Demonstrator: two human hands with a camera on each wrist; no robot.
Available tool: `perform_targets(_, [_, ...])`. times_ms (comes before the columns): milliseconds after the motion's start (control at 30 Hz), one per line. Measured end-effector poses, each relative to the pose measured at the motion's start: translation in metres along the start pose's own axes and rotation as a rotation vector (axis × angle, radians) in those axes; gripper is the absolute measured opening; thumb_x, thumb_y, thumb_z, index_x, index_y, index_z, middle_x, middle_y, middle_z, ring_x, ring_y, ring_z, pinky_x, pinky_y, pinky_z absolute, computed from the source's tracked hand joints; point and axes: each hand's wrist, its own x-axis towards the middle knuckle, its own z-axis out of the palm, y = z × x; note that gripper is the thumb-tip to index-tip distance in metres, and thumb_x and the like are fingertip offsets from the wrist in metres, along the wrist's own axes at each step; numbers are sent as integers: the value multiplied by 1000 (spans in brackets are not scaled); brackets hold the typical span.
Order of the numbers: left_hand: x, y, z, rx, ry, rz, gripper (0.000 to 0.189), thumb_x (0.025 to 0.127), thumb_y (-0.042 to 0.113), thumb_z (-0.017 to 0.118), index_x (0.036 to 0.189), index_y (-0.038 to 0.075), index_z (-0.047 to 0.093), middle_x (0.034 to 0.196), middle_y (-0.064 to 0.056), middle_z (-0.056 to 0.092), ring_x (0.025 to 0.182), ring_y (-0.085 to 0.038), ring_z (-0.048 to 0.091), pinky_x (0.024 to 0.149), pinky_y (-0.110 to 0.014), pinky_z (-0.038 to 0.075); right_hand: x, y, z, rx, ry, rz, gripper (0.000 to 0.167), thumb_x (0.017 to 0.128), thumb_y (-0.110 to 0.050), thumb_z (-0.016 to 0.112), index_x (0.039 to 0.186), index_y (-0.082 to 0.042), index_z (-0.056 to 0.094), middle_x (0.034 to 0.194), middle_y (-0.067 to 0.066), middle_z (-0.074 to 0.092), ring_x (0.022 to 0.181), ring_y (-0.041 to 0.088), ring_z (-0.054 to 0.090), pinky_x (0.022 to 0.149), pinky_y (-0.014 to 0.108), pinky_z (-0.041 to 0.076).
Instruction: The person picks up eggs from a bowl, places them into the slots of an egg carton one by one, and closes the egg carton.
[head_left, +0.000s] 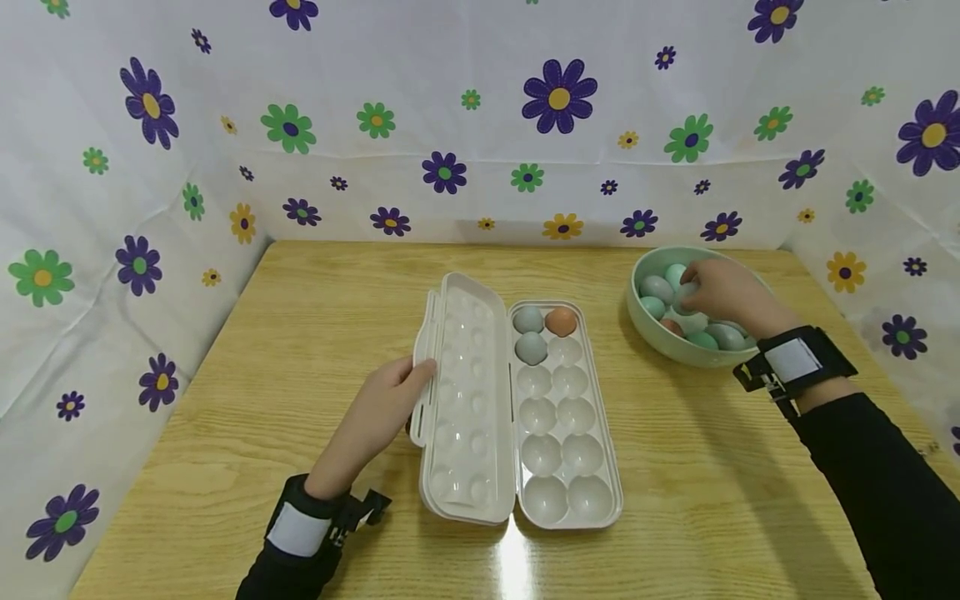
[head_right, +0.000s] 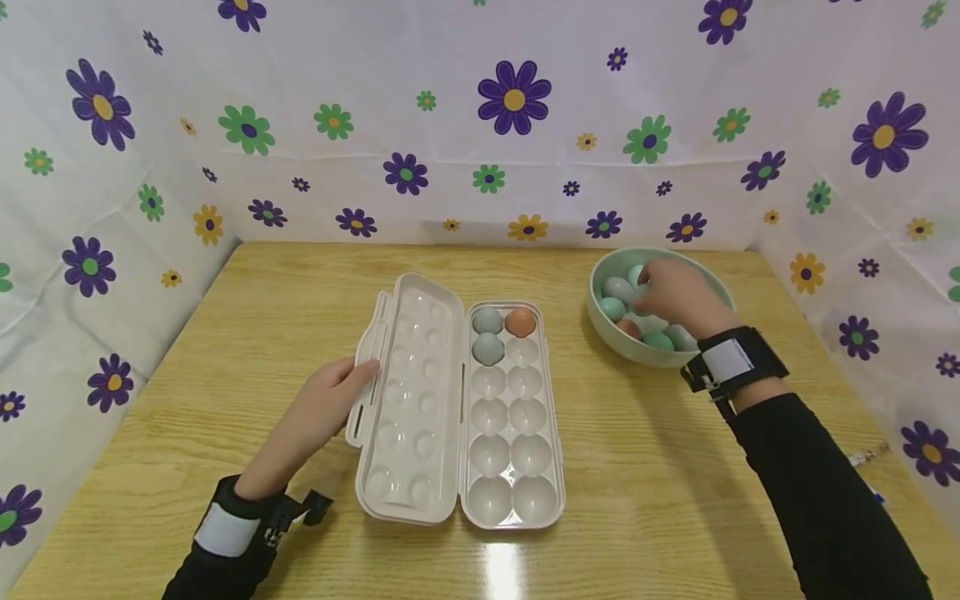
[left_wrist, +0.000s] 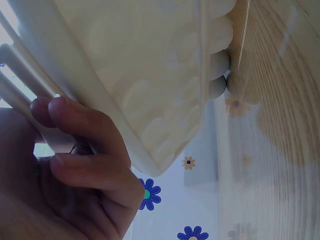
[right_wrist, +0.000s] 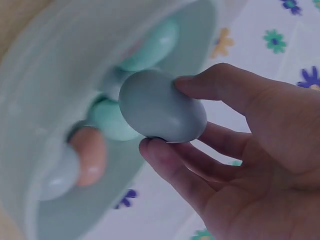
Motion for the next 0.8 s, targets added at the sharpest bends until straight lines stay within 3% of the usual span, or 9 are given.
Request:
perform_targets(367, [1,-2,0,-13,-13,16,47,107,43,44,132,8,64,85,-11,70,65,-17,65,61,-35,56,-17,-52,-14,-38,42,-40,42,90,-15,64,125,7,61,122,27,58,103,37,53,90,53,50])
perform_targets(533, [1,-2,0,-17,-30,41,47,107,42,43,134,8,62,83,-11,69,63,-17,63,58,-37,55,-18,-69,-8,-52,68,-103,38,89,-12,64,121,7,63,120,27,61,104,36,56,93,53,50])
perform_targets(800, [-1,-2,-1,-17,-26,36,47,108,41,43,134,8,62,82,-10,69,62,-17,63,58,-37,55,-15,-108,13,-53,9,-177,35,92,-16,70,122,2,66,120,23,64,104,35,59,95,52,51])
